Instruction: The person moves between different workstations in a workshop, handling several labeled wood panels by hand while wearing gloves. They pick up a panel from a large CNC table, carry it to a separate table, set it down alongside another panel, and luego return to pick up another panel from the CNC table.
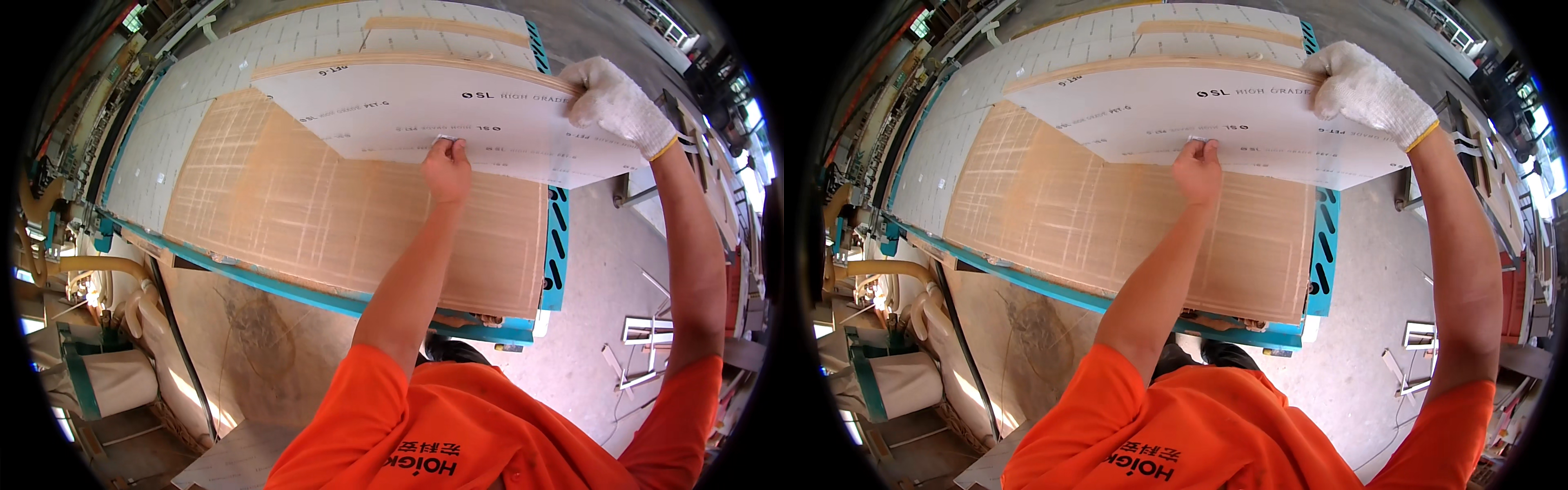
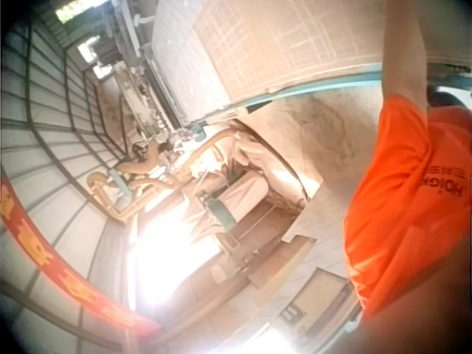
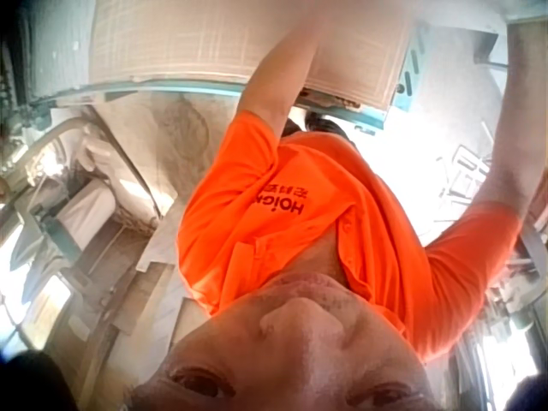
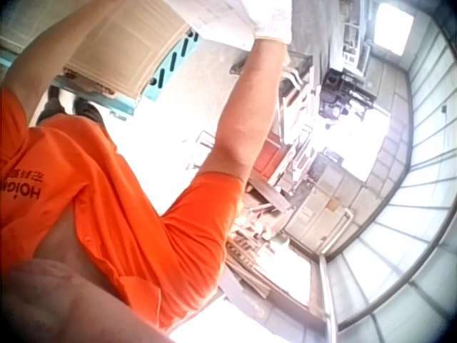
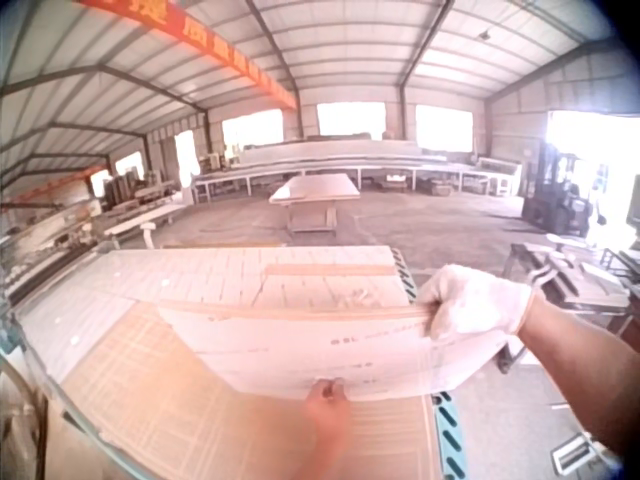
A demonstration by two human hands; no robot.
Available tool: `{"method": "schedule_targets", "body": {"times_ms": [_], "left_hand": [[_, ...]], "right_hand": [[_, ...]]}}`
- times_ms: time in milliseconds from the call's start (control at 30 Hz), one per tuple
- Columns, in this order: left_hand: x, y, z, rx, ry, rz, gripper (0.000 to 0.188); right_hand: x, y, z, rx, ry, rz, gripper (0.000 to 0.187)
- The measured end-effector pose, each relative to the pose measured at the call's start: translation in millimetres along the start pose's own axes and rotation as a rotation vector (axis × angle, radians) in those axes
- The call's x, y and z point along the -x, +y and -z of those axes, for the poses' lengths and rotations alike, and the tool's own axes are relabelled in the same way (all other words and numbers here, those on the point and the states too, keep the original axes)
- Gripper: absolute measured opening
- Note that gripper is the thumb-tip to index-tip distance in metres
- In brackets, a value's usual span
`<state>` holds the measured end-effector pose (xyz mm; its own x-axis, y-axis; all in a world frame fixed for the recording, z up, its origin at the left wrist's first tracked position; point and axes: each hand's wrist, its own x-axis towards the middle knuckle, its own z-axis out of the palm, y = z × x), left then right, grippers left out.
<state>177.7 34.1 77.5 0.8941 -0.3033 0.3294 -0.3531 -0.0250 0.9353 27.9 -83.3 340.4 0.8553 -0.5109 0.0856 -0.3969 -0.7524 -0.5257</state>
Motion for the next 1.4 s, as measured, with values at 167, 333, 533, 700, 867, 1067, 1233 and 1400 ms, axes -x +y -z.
{"method": "schedule_targets", "body": {"times_ms": [167,333,533,700,867,1067,1233,1400], "left_hand": [[1.2,-2.0,1.3,0.009,0.001,-0.027,0.012],[1.9,5.6,0.9,-0.066,0.04,0.02,0.012],[1.5,13.6,-2.8,0.081,-0.013,0.137,0.02],[-2.1,-42.8,33.8,-0.08,0.034,0.073,0.023],[33.7,-103.1,129.6,-0.185,0.022,0.079,0.019],[134.5,-81.9,315.0,0.196,0.103,0.514,0.012],[172.2,-31.1,424.5,0.148,0.354,0.58,0.021],[146.9,-16.6,430.5,0.085,0.364,0.549,0.016]], "right_hand": [[-1.4,-1.2,6.4,0.069,-0.104,-0.061,0.032],[6.6,-8.1,-0.8,0.063,-0.041,-0.045,0.03],[15.7,-8.2,1.4,0.083,-0.013,-0.055,0.028],[17.6,-15.7,-4.6,0.128,-0.018,-0.011,0.026],[38.5,-17.0,-2.5,0.248,-0.03,0.044,0.035],[135.7,-34.6,-73.5,0.327,0.028,0.289,0.03],[236.7,-26.7,-171.5,0.249,-0.106,0.298,0.045],[263.7,30.8,-282.8,0.281,0.045,0.351,0.049]]}}
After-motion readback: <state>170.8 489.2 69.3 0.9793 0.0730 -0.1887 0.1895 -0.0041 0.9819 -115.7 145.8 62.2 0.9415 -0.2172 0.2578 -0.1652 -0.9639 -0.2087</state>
